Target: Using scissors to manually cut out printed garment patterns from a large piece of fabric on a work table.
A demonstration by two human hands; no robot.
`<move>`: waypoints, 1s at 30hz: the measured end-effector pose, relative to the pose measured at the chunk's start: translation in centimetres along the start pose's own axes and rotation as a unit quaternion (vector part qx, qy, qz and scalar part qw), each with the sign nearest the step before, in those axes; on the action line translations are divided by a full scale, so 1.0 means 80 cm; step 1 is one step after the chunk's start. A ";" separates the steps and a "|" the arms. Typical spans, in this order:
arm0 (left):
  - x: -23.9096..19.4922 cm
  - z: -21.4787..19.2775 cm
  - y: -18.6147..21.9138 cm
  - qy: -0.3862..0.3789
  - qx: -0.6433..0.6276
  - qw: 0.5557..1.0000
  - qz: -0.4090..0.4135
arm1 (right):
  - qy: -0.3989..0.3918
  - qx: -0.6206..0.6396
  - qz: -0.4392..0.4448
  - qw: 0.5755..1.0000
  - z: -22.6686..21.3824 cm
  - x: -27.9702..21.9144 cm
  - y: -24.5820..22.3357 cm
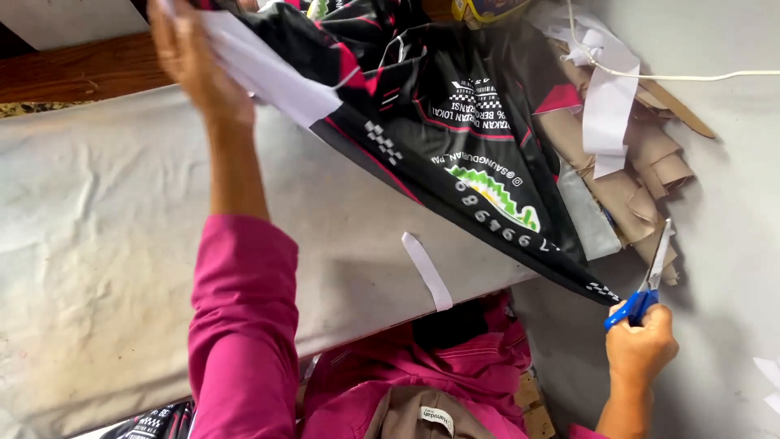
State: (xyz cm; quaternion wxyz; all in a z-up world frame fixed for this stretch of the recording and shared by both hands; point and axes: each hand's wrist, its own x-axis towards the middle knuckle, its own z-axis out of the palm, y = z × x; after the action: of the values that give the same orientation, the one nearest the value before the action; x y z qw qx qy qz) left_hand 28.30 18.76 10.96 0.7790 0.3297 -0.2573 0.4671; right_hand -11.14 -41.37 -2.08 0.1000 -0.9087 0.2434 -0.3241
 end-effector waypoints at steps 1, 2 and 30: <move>0.007 0.000 0.024 0.001 0.003 1.000 -0.002 | -0.004 -0.001 0.000 1.000 0.000 -0.001 -0.004; 0.014 0.000 0.048 0.008 0.047 0.999 0.005 | -0.016 0.010 0.010 1.000 -0.001 -0.002 -0.008; -0.155 -0.089 0.007 -0.271 0.810 0.446 -0.267 | -0.143 0.055 -0.177 0.972 0.136 0.127 -0.291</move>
State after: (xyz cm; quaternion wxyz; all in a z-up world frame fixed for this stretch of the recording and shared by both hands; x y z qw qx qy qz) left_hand 23.15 17.41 -2.33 0.1351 0.9735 0.1405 0.1199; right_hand 11.43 -26.21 2.98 0.1247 -0.9674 0.0438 -0.2161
